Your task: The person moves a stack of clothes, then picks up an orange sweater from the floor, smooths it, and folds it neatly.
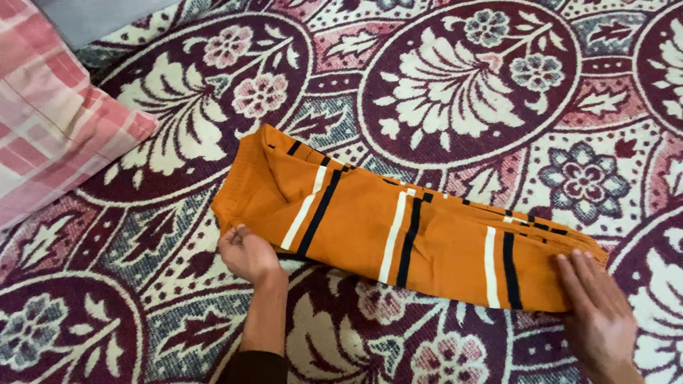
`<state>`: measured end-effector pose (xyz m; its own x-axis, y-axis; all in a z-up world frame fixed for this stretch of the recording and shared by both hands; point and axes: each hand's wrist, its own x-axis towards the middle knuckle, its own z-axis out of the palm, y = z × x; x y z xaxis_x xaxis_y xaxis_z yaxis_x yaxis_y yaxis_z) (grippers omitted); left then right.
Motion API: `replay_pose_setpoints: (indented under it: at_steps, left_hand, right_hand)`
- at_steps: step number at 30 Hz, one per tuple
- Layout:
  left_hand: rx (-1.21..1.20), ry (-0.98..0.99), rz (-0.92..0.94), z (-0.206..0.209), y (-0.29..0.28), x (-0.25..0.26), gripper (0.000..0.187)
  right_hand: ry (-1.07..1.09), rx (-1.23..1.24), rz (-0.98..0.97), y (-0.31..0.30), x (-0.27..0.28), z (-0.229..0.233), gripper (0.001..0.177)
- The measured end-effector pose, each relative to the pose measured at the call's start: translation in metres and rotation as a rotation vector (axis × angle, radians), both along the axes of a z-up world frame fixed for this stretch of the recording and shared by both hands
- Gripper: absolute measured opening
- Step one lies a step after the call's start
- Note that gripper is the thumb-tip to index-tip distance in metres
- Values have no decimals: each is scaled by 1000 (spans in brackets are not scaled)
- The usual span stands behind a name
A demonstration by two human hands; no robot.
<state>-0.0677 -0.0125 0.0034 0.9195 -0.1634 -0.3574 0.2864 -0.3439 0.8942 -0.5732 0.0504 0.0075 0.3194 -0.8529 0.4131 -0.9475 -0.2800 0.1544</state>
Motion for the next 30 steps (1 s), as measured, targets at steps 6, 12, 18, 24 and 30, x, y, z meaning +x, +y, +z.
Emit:
replay_pose_setpoints:
  at_steps: [6,12,18,24,30]
  left_hand:
    - [-36,-66,-6,4,-3,-1,16]
    - [-236,-883,-533,50,-2,-46,19]
    - [77,-1303,-901,-12,-1,-54,54]
    - [114,-1074,-927,-12,-2,-54,63]
    - [195,-1053,-963,-11,-3,-52,66]
  right_hand:
    - [32,366,-175,-11,-28,-8,136]
    - [-571,635,-71,-75,127,86,73]
    - [-712,767,87,-171,272,42,53]
    - [-596,787,-34,-195,316,43,32]
    - [-365,233,267,-155,299,-9,34]
